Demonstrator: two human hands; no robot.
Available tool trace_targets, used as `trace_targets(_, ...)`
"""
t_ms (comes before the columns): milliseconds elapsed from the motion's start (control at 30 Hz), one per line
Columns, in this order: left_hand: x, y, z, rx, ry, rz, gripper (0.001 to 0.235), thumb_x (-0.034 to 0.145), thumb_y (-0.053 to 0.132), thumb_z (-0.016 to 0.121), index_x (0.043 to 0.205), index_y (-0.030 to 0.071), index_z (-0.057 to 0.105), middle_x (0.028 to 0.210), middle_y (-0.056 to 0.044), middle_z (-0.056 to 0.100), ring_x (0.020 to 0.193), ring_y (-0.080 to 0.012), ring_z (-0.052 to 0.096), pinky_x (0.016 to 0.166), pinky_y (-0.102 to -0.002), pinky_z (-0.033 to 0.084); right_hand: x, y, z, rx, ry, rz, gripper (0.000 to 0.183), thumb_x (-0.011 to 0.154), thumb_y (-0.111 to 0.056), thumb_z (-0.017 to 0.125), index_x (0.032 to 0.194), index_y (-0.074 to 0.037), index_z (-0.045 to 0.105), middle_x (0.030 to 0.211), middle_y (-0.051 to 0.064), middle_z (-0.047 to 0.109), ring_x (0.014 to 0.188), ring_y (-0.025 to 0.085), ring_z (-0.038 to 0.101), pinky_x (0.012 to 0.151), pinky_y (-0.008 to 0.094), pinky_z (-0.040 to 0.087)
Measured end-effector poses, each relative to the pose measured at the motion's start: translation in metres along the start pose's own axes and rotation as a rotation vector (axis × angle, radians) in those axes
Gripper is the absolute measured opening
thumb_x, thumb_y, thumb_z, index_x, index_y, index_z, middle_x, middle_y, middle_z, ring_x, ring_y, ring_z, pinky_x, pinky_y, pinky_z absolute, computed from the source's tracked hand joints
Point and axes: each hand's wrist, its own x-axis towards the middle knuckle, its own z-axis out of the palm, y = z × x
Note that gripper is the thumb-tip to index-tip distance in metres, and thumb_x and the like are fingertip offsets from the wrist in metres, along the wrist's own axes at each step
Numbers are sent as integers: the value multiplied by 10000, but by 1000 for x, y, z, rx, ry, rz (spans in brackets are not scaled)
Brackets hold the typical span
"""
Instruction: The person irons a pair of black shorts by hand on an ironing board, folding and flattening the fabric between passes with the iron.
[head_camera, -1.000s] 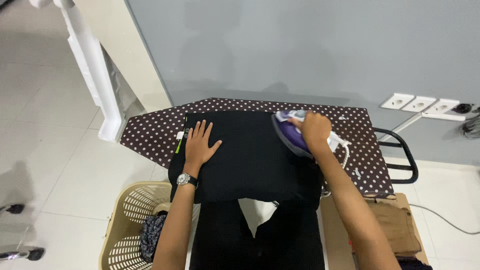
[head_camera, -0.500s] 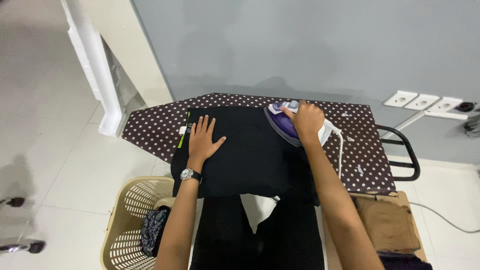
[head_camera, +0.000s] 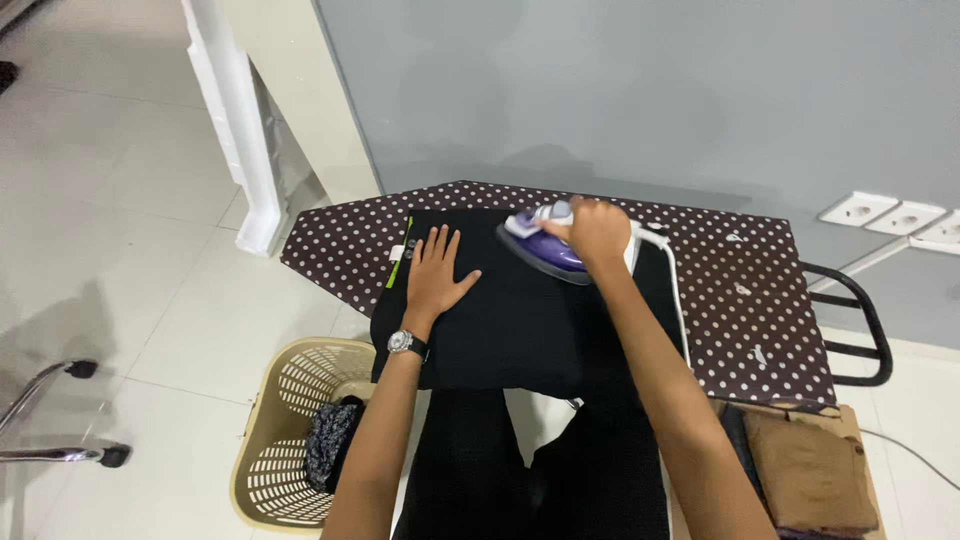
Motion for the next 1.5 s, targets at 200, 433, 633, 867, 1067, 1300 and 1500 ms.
trace_targets(200,-13,-21,-11,-87,255,52,792,975,337,654,1631,75,296,1703,-153,250,1581,-327,173,1273,-571,91,7,-19,11,13,-31,58,756,797,-879,596,790,-130,699,654,112,707,633,318,738,574,443,558)
trace_targets(433,-21,-65,5,-101,124,-114,710,1086,508,385,1677,178,170,1707,-108,252,1579,-330,181,1243,-659,85,26,-45,28,-16,-40,108,743,801,-869,616,768,-132,710,600,114,679,581,325,718,518,429,527)
trace_targets(633,-30,-56,-10,-157,122,-146,779,1079,483,430,1647,29,149,1703,-172,232,1591,-317,164,1268,-613,45,35,-72,30,56,13,9,715,762,-856,656,768,-142,687,620,106,693,596,329,716,550,443,539)
trace_targets(867,-30,-54,-15,-177,91,-182,807,1081,499,412,1631,-26,142,1702,-231,180,1600,-333,110,1279,-571,0,54,-102,41,134,-12,-116,711,718,-878,646,795,-174,718,651,76,719,629,295,736,576,414,557)
trace_targets(1067,-33,-51,-23,-188,58,-205,795,1059,467,455,1626,-20,183,1709,-216,180,1607,-302,96,1284,-544,-17,62,-121,55,88,-58,-41,712,707,-896,649,814,-199,744,661,97,720,623,317,737,548,441,542)
trace_targets(1300,-24,-66,-4,-192,65,-193,738,1069,436,412,1637,18,194,1722,-175,172,1612,-271,76,1285,-530,-39,71,-117,40,91,-321,12,839,764,-938,540,913,-152,794,785,153,765,785,372,767,658,480,568)
trace_targets(1500,-17,-84,17,-246,132,-123,589,1125,320,292,1652,67,216,1723,-141,199,1609,-271,87,1277,-538,-30,64,-97,-4,156,-489,-137,851,763,-928,539,997,-157,814,865,163,786,887,390,771,779,490,589)
